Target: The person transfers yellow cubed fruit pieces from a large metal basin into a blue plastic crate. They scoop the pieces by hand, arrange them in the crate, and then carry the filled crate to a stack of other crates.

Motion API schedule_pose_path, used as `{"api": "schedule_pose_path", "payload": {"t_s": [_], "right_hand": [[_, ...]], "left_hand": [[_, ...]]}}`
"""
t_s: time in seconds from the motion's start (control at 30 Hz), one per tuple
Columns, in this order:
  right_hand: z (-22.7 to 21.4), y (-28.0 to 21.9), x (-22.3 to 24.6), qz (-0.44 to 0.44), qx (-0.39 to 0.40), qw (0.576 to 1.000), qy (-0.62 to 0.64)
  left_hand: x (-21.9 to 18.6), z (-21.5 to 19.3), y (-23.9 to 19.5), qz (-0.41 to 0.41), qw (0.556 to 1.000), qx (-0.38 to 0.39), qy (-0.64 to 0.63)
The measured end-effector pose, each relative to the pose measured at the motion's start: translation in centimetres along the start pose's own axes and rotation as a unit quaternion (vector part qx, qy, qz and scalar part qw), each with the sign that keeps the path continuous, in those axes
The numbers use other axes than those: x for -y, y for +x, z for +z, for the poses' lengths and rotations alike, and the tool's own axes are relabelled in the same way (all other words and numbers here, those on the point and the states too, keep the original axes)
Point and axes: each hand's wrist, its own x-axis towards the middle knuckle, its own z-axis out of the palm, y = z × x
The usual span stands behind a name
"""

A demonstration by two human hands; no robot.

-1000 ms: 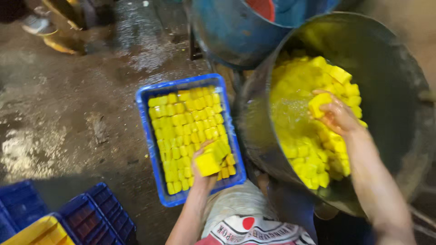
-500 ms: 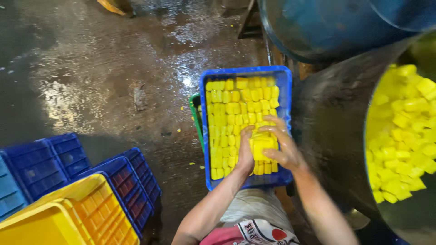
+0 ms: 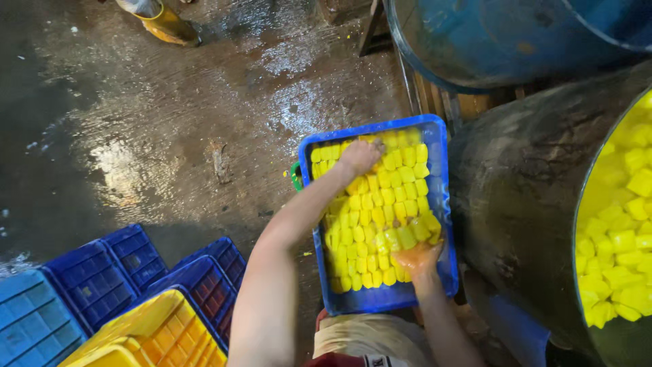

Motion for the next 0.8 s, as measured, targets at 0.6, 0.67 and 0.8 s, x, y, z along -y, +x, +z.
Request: {"api": "schedule_pose_path", "payload": {"t_s": [0.6,0.67,0.8], "right_hand": [[14.3,13.3,0.3,0.043,-0.093,0.995,-0.02],[13.1,11.6,0.2,0.049,-0.085,0.994,-0.042],[7.9,6.6,1.9,0.088,-0.032,0.964,-0.249]], "left_hand": [[2.6,0.9,-5.8,-0.011,0.99,0.087,0.108],[1.5,0.5,-7.1,-0.034,0.99,0.098,0.097],[-0.3,1.7,-6.9,-0.073,0.987,-0.062,0.129]]}}
